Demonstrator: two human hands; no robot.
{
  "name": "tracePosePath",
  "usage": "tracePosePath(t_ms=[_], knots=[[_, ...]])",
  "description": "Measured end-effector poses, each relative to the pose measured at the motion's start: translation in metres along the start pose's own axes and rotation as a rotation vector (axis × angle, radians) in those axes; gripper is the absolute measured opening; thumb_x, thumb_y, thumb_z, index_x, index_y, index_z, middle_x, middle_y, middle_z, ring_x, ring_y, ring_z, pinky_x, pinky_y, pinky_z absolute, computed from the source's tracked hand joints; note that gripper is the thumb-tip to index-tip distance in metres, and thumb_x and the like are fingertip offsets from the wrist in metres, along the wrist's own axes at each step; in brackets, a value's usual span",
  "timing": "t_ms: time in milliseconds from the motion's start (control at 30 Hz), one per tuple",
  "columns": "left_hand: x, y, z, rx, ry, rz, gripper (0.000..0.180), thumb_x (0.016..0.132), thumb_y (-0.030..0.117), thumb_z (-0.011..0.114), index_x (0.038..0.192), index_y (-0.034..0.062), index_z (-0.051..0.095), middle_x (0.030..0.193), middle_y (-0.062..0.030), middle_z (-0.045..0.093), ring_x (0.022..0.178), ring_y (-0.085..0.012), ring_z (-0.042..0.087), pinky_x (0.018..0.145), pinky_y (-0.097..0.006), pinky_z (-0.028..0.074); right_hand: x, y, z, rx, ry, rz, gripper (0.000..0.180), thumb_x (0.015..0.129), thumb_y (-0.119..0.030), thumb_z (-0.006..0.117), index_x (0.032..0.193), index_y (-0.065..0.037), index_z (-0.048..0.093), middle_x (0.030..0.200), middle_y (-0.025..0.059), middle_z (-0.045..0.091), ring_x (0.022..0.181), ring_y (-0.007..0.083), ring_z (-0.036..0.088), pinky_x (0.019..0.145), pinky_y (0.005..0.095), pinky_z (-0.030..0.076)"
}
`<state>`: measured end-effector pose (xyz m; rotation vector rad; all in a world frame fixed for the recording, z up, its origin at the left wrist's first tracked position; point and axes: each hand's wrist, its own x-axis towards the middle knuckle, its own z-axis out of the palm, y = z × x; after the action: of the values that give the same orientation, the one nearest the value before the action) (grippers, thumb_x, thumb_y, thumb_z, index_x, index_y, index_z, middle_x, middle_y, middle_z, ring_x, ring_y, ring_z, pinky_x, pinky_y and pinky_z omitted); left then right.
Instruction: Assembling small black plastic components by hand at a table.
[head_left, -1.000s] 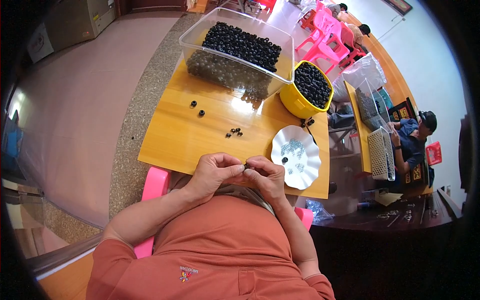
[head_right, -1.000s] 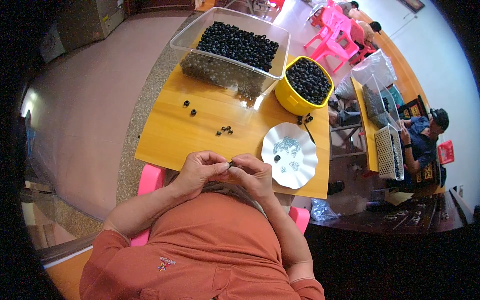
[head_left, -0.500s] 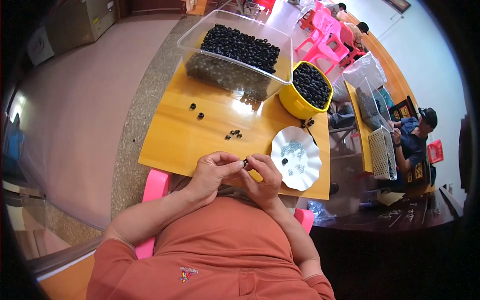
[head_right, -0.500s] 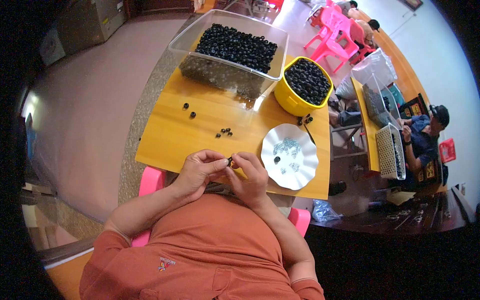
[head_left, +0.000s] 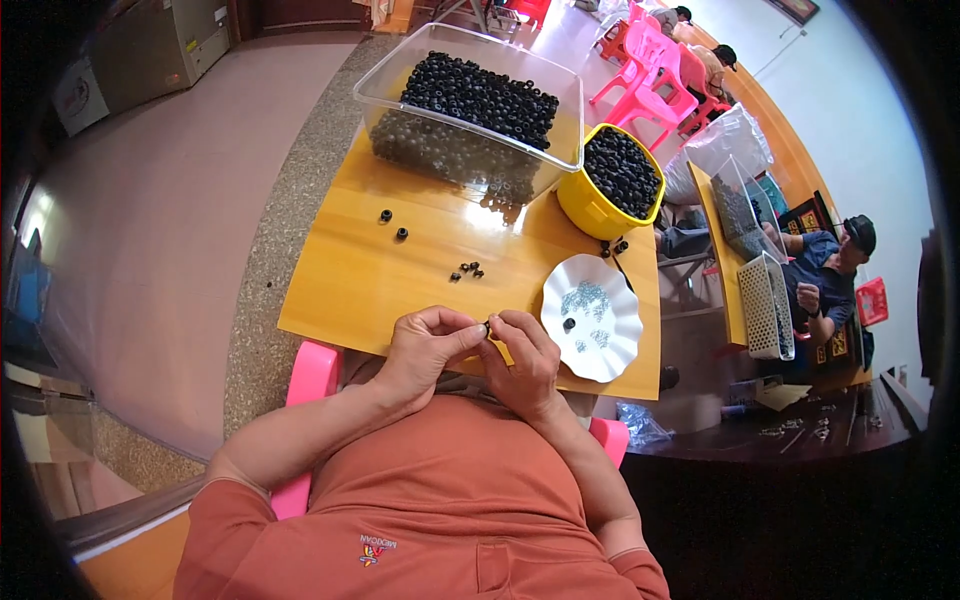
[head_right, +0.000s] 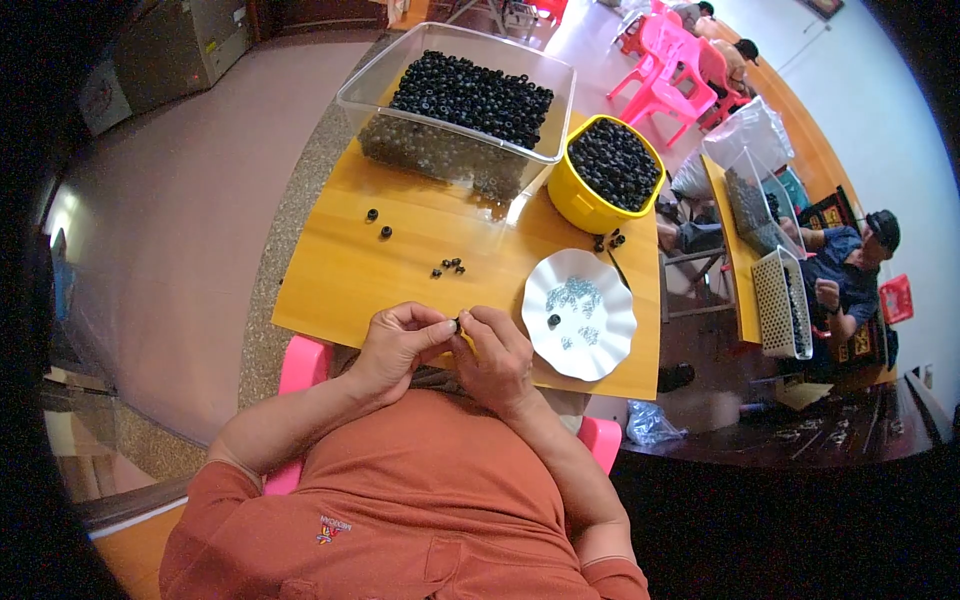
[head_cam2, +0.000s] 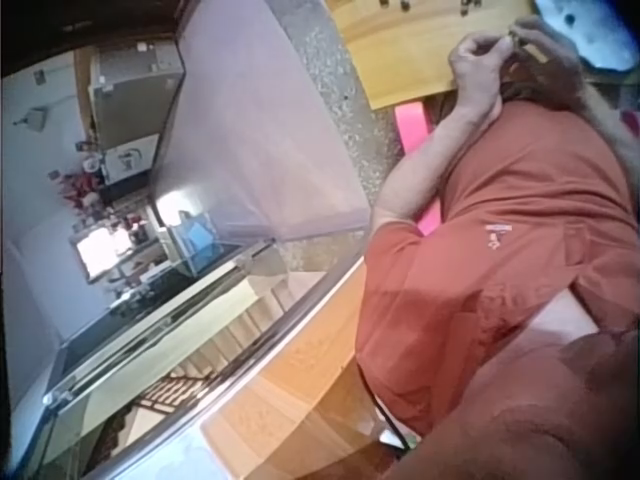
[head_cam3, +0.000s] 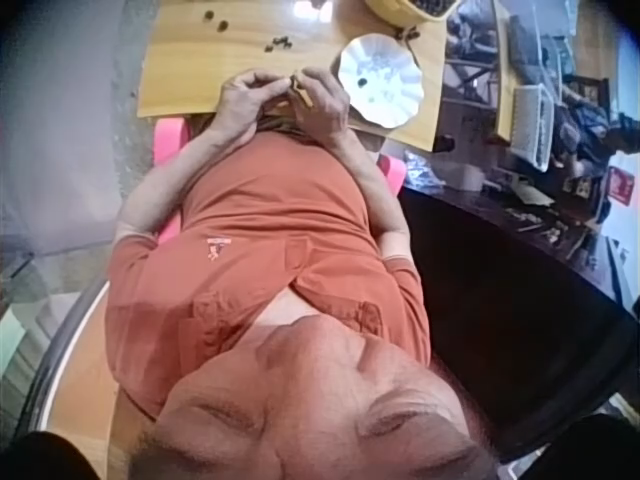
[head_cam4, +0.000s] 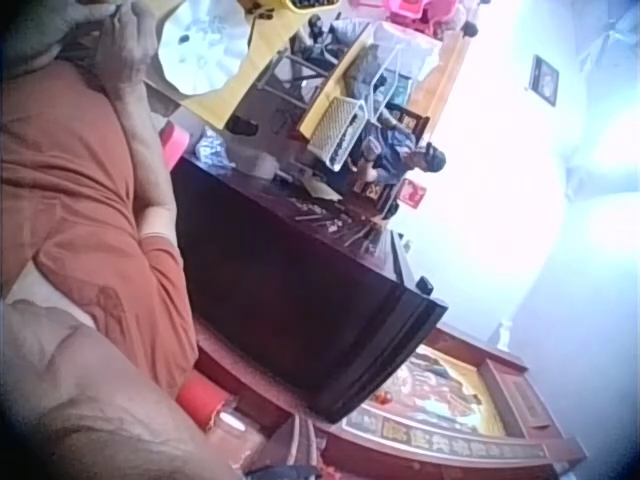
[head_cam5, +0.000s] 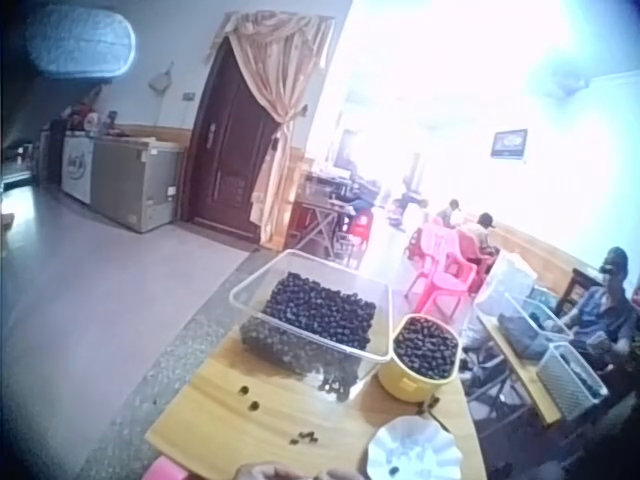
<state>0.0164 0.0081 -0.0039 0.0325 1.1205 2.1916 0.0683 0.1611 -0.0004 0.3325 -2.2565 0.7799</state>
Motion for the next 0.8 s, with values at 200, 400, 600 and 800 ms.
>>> tracePosePath(t_ms=[200, 400, 600, 800], knots=[[0.0003, -0.0027, 0.0019, 0.007, -0.016, 0.039, 0.004, 0.086, 0.003, 0.067, 0.088, 0.0042, 0.063, 0.085, -0.0043, 0.067, 0.076, -0.0106, 0.064, 0.069, -0.023, 0.055, -0.0001, 0.0004, -0.0017, 0.054, -0.039, 0.01, 0.023, 0.071, 0.001, 0.071, 0.091, 0.003, 0.061, 0.087, 0.0176, 0.062, 0.074, 0.0306, 0.064, 0.061, 0.0345, 0.053], [0.0018, -0.0027, 0.0006, 0.022, -0.022, 0.035, 0.005, 0.086, 0.004, 0.067, 0.089, 0.0039, 0.063, 0.085, -0.0047, 0.067, 0.076, -0.0101, 0.064, 0.068, -0.022, 0.054, -0.0017, 0.0005, -0.0001, 0.177, -0.043, 0.121, 0.025, 0.071, 0.004, 0.07, 0.094, 0.003, 0.059, 0.088, 0.0168, 0.061, 0.071, 0.0276, 0.063, 0.061, 0.0325, 0.052], [0.0004, 0.0, 0.005, -0.002, -0.036, 0.023, 0.009, 0.085, 0.005, 0.068, 0.09, 0.0021, 0.062, 0.085, -0.005, 0.066, 0.075, -0.0093, 0.063, 0.067, -0.021, 0.052, -0.0069, 0.004, -0.0019, 0.179, -0.017, 0.158, 0.031, 0.072, 0.004, 0.072, 0.101, 0.002, 0.059, 0.089, 0.0149, 0.06, 0.068, 0.0214, 0.062, 0.059, 0.0283, 0.051], [0.0005, -0.0019, 0.0014, 0.005, -0.027, 0.002, 0.008, 0.086, 0.004, 0.067, 0.091, 0.0026, 0.062, 0.087, -0.0056, 0.065, 0.076, -0.0114, 0.064, 0.07, -0.023, 0.054, -0.0043, 0.0042, -0.004, 0.151, -0.011, 0.062, 0.032, 0.071, 0.005, 0.073, 0.101, 0.002, 0.061, 0.088, 0.0152, 0.062, 0.068, 0.0205, 0.064, 0.059, 0.0277, 0.051]])
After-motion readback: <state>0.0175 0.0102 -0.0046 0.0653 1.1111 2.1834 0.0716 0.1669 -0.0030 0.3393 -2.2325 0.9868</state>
